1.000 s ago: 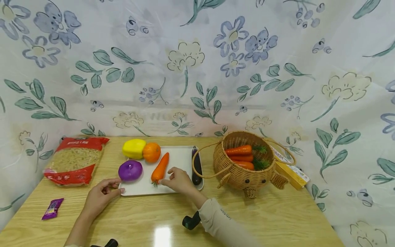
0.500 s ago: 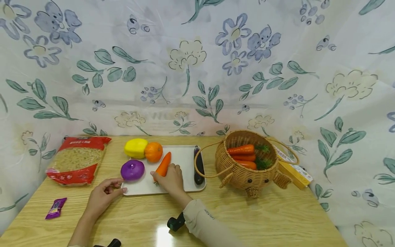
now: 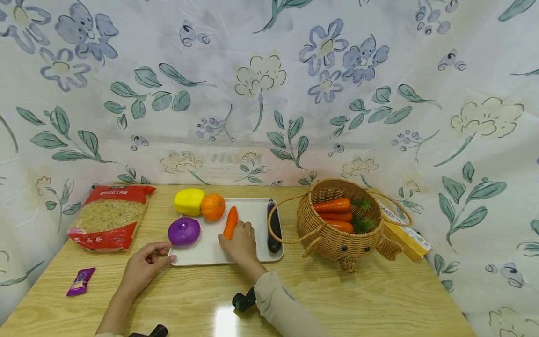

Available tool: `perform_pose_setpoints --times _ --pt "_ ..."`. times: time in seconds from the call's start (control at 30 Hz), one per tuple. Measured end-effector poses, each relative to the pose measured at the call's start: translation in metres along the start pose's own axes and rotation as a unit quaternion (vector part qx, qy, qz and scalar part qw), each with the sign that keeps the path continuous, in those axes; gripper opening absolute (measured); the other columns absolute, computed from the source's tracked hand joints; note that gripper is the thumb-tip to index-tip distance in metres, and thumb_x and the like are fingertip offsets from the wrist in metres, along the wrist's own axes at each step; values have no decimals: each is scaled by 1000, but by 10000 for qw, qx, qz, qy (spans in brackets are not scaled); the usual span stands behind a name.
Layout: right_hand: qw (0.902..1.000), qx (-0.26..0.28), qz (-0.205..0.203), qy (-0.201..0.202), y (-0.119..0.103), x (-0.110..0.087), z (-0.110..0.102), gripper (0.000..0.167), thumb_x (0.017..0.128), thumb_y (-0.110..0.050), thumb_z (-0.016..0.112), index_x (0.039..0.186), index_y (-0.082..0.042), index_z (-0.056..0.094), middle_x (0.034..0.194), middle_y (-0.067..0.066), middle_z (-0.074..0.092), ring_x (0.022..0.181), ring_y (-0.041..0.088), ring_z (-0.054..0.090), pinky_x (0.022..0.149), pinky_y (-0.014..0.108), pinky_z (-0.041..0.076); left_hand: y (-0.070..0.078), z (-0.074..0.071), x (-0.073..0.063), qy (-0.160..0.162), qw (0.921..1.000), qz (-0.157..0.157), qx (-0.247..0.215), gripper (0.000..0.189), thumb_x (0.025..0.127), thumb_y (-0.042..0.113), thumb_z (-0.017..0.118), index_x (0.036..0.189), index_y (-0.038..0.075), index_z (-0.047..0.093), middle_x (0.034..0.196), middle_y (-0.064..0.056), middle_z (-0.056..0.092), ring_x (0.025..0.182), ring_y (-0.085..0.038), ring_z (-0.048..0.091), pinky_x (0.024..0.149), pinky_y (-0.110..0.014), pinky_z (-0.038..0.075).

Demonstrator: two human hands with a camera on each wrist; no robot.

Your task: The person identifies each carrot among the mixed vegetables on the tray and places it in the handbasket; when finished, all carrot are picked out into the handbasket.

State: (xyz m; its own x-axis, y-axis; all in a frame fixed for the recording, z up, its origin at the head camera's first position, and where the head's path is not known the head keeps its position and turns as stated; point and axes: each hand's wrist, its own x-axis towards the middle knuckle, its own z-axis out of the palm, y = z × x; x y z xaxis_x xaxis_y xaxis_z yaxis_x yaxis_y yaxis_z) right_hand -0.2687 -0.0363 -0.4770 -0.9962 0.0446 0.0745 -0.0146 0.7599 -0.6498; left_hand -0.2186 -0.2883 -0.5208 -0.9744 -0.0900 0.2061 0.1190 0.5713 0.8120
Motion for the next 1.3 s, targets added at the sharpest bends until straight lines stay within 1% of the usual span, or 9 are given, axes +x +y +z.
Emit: perform_pose_setpoints --times 0.2,0.4,0.53,0.73,0.9,1.0,1.13,1.23,1.3 --pt "9991 -327 -179 220 9 1 -6 34 80 -25 73 97 1 60 89 9 48 86 26 51 67 37 45 1 -1 0 -45 9999 -124 -5 35 85 26 79 114 8 71 89 7 59 70 -6 45 61 -23 38" --pt "9918 -1094 -523 399 17 -1 -9 34 79 -23 74 97 3 63 88 11 52 86 26 55 70 38 51 0 0 0 -40 9999 -119 17 35 86 26 79 115 8 71 90 4 59 71 -6 45 62 -23 37" --pt "9906 -1165 -565 440 19 -5 -12 32 82 -24 75 98 3 64 89 12 54 87 26 56 71 39 52 1 0 1 -54 9999 -121 56 36 86 27 79 115 8 71 91 4 60 71 -5 45 62 -23 38" --pt "9938 -833 -514 519 22 -12 -19 30 84 -22 77 97 2 66 89 11 54 85 25 54 71 40 51 2 -1 1 -110 9996 -204 151 38 87 30 78 117 8 70 92 4 61 72 -6 46 63 -22 38" --pt "9930 -525 -780 709 24 -21 -28 29 83 -17 76 102 3 67 92 13 56 87 27 56 73 41 52 3 -2 1 -155 9995 -203 196 39 87 31 78 118 9 70 92 5 61 72 -6 46 63 -23 38" --pt "9916 -373 -935 815 24 -26 -36 35 82 -15 76 110 3 68 96 14 59 91 27 58 77 41 52 4 -3 1 -170 9995 -188 184 38 87 30 77 118 8 70 92 6 61 72 -6 46 63 -23 37" --pt "9926 40 -1002 682 22 -33 -47 40 80 -14 77 116 2 68 100 12 61 88 21 56 73 34 48 3 -2 1 -159 9996 -163 168 38 87 30 77 118 8 70 91 7 61 72 -6 46 63 -23 37" --pt "9925 424 -1054 445 22 -36 -53 40 80 -13 76 117 0 69 100 10 61 84 16 53 69 27 41 3 -2 1 -138 9997 -124 172 37 87 29 77 117 8 70 91 6 61 71 -6 46 63 -23 37" --pt "9906 644 -1161 324 23 -38 -56 41 79 -13 76 118 -1 69 101 8 62 83 13 52 69 25 40 3 -2 1 -134 9997 -112 170 37 87 29 77 117 8 70 91 6 61 71 -6 46 63 -23 37"
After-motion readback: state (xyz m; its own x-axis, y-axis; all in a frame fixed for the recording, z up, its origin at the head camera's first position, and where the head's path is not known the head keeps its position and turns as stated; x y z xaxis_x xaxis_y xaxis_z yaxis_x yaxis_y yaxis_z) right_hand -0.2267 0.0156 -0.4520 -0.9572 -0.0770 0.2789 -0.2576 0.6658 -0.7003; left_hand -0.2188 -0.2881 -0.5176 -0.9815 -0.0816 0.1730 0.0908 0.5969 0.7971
